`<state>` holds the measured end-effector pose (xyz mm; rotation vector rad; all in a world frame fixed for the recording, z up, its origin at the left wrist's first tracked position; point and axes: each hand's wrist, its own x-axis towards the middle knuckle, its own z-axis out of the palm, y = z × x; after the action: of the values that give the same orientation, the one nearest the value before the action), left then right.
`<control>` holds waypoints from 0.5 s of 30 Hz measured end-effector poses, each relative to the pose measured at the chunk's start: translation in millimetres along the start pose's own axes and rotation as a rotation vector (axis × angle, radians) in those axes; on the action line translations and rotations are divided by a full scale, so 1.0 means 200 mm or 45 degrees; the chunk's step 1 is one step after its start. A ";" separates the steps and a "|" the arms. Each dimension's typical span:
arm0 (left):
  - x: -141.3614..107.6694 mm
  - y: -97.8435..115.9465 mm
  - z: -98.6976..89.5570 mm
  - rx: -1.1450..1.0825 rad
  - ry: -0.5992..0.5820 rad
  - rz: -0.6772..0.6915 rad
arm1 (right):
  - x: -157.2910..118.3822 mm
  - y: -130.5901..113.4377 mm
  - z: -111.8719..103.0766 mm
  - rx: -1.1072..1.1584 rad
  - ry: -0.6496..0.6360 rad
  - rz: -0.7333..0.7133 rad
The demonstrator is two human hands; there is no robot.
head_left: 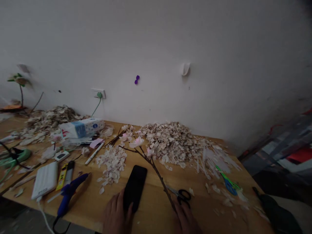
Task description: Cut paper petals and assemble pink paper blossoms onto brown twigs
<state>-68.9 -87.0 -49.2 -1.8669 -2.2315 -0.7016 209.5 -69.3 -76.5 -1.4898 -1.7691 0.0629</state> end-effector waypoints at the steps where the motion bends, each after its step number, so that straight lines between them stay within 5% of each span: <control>1: 0.00 -0.01 0.01 -0.005 0.017 0.006 | -0.01 0.03 0.03 -0.062 0.021 -0.094; 10: -0.01 -0.07 0.00 -0.121 0.084 0.146 | -0.03 0.11 0.15 -0.201 -0.002 -0.346; 12: 0.09 -0.09 -0.05 -0.149 0.112 0.134 | -0.03 0.10 0.14 -0.213 -0.018 -0.366; 15: 0.40 -0.16 -0.12 -0.190 0.166 -0.021 | -0.02 0.09 0.13 -0.227 -0.036 -0.368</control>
<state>-120.8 -29.2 -3.5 -1.8105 -2.1697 -0.9877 209.6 -55.8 -105.4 -1.3438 -2.0386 -0.2267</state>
